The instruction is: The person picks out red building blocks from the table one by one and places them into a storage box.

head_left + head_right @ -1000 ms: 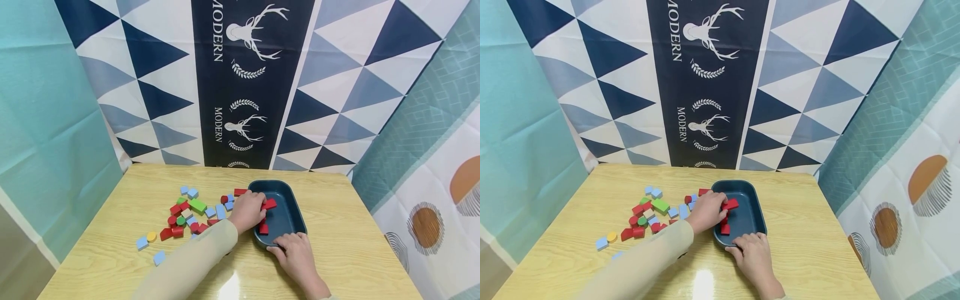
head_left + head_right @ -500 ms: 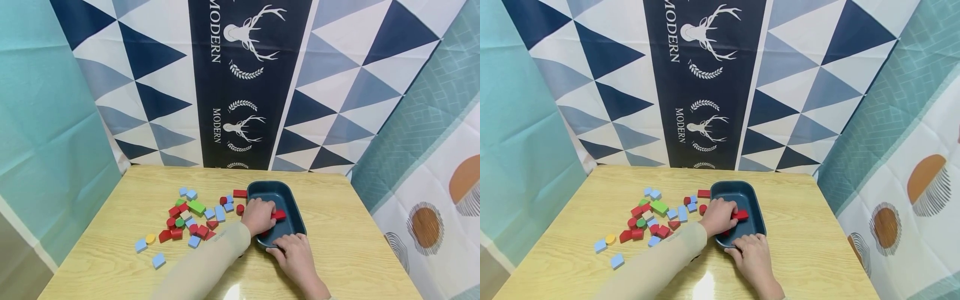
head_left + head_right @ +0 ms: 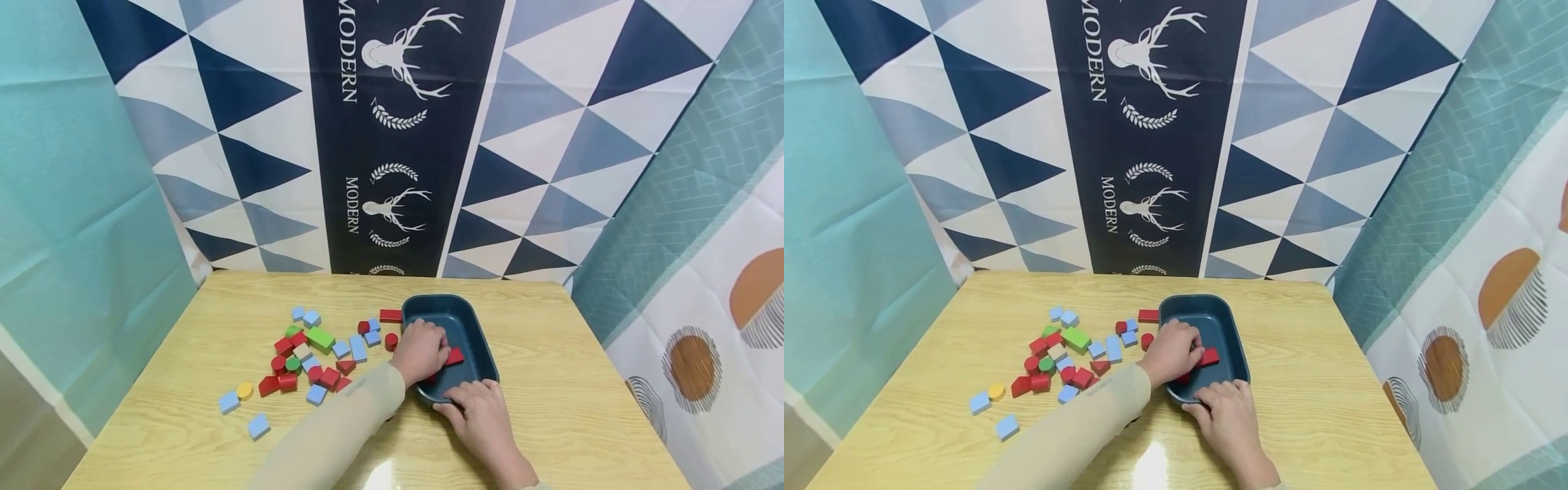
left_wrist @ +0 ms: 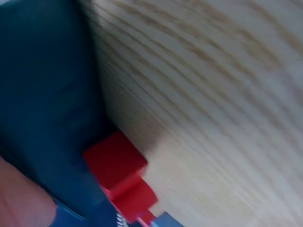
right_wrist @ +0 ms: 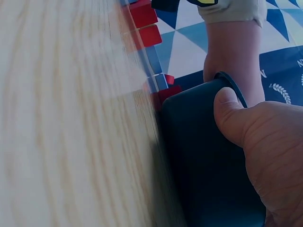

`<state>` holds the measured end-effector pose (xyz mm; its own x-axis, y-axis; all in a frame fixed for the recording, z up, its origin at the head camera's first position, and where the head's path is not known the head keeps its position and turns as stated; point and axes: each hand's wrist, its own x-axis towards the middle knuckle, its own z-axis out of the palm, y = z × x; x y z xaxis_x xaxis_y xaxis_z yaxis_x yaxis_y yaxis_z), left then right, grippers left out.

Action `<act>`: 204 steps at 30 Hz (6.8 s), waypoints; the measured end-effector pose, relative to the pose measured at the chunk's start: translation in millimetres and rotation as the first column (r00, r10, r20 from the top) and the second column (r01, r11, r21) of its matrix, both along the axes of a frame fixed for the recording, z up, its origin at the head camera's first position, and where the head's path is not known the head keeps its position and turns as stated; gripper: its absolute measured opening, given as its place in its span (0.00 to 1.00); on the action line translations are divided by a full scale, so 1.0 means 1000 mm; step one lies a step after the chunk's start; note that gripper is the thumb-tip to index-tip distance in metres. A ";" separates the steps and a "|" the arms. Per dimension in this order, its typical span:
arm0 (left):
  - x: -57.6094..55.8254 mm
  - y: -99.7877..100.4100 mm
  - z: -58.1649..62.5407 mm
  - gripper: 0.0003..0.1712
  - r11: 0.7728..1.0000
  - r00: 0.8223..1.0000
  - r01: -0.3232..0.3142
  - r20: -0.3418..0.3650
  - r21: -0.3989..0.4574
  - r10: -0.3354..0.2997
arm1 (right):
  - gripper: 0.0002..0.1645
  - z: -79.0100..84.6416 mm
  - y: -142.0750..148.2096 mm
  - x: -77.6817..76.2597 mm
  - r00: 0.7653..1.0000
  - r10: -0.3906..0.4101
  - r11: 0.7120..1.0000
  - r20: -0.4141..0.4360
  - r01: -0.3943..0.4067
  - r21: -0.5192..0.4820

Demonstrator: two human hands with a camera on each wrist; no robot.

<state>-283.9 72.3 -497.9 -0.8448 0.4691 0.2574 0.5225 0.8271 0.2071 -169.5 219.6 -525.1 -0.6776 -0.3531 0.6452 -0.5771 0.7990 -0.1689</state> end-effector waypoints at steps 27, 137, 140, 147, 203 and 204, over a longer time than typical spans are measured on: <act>0.001 -0.089 -0.008 0.26 0.979 0.953 0.203 0.237 -0.028 -0.190 | 0.13 0.000 -0.001 0.000 1.000 -0.021 1.000 0.013 0.022 -0.002; -0.022 -0.053 0.050 0.25 0.993 0.997 -0.074 -0.003 0.091 0.075 | 0.10 0.003 0.005 0.002 0.998 -0.006 0.996 0.069 0.013 -0.092; -0.028 -0.042 0.039 0.24 0.994 0.995 -0.103 0.008 0.025 0.102 | 0.10 0.001 0.004 0.002 0.997 -0.009 0.996 0.079 0.016 -0.089; -0.032 -0.027 0.018 0.13 0.985 0.989 -0.147 0.004 -0.092 0.148 | 0.10 -0.001 0.003 0.002 0.993 -0.019 0.995 0.119 0.030 -0.097; -0.046 -0.047 0.055 0.20 0.991 0.987 -0.121 -0.096 0.062 0.127 | 0.11 0.000 0.011 0.001 0.998 -0.012 0.994 0.066 0.019 -0.107; -0.040 -0.038 0.055 0.20 0.998 0.995 -0.061 -0.080 0.025 0.063 | 0.12 0.000 0.011 0.001 0.998 -0.010 0.995 0.064 0.016 -0.103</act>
